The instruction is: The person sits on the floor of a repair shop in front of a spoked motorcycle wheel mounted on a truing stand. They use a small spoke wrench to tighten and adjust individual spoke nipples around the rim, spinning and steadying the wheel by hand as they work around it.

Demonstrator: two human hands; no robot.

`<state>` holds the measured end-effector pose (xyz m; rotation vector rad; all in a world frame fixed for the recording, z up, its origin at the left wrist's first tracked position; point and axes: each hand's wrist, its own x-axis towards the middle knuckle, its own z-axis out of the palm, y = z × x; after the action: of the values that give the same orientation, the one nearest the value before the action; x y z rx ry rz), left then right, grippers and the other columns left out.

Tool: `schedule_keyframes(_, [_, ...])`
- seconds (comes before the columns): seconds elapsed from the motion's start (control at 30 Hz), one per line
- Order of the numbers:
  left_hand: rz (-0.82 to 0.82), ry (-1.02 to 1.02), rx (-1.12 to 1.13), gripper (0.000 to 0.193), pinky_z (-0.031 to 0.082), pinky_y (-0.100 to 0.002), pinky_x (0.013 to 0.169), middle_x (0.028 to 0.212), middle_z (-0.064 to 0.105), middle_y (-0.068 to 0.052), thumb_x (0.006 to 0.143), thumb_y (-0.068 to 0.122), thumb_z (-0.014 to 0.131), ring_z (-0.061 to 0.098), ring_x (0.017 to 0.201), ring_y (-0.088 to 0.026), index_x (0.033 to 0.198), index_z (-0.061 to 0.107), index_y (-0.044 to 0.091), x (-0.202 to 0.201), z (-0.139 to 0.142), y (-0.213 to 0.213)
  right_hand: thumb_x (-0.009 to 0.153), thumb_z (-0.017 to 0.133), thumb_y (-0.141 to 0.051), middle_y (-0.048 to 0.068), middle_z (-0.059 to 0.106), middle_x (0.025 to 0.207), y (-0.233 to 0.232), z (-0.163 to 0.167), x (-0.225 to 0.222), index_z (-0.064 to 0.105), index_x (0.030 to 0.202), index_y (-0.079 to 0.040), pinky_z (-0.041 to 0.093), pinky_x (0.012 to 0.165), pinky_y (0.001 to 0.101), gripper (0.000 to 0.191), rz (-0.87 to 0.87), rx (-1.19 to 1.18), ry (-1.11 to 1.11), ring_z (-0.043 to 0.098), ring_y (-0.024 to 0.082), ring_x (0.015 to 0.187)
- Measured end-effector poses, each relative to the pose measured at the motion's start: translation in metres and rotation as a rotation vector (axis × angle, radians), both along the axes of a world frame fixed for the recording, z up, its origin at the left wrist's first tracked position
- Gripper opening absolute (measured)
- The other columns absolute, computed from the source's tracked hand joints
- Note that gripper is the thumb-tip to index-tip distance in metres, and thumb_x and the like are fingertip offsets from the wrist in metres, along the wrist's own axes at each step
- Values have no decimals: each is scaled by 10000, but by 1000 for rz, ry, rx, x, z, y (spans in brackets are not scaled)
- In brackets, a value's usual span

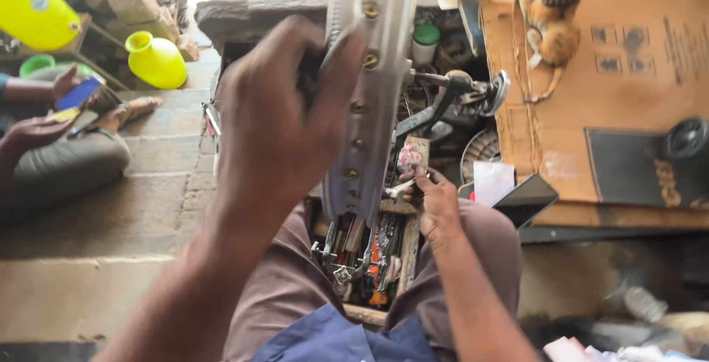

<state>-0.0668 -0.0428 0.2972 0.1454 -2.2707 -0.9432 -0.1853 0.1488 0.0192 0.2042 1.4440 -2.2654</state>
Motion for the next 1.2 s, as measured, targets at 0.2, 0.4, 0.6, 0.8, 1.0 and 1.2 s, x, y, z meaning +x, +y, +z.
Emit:
schedule_keyframes(0.2, [-35, 173, 18, 184, 468, -369, 546, 732, 592, -102, 1091, 139, 591, 629, 615, -239, 938, 576, 38, 3, -41, 6, 1016, 599, -190, 159, 739, 985, -13, 10, 2, 634, 1134, 8, 650, 741, 370, 233, -156, -188, -93, 739, 253, 805])
schedule_keyframes(0.4, [6, -137, -117, 242, 553, -436, 813, 1113, 673, -195, 911, 150, 702, 681, 982, -369, 1139, 671, 75, 79, -201, 15, 945, 670, -7, 134, 738, 1015, -21, 2, 7, 651, 1130, -21, 650, 812, 359, 186, -139, -121, -23, 744, 235, 874])
schedule_keyframes(0.6, [129, -573, -94, 400, 484, -475, 960, 1346, 590, -216, 884, 248, 707, 598, 1157, -407, 1227, 657, 48, 115, -283, 1, 927, 704, -31, 124, 745, 997, -22, -17, 12, 661, 1064, -19, 659, 792, 379, 144, -131, -67, -19, 752, 248, 857])
schedule_keyframes(0.8, [70, -448, -21, 376, 505, -442, 972, 1269, 643, -176, 871, 199, 717, 634, 1135, -371, 1206, 653, 42, 108, -268, 6, 927, 715, -41, 110, 748, 993, -22, -22, 11, 659, 1077, -22, 654, 784, 366, 161, -124, -50, 1, 752, 240, 852])
schedule_keyframes(1.0, [57, -375, 67, 353, 524, -422, 961, 1236, 666, -166, 878, 167, 710, 658, 1132, -349, 1199, 649, 31, 88, -219, 17, 926, 709, -40, 133, 747, 964, -19, -22, 12, 641, 1072, -2, 661, 780, 356, 166, -109, 3, 2, 756, 239, 823])
schedule_keyframes(1.2, [45, -428, 153, 297, 530, -417, 968, 1207, 690, -147, 914, 155, 677, 685, 1124, -326, 1188, 665, 40, 79, -186, 20, 929, 709, -36, 131, 741, 944, -19, -23, 12, 643, 1067, -2, 663, 785, 343, 157, -100, 45, -8, 756, 238, 822])
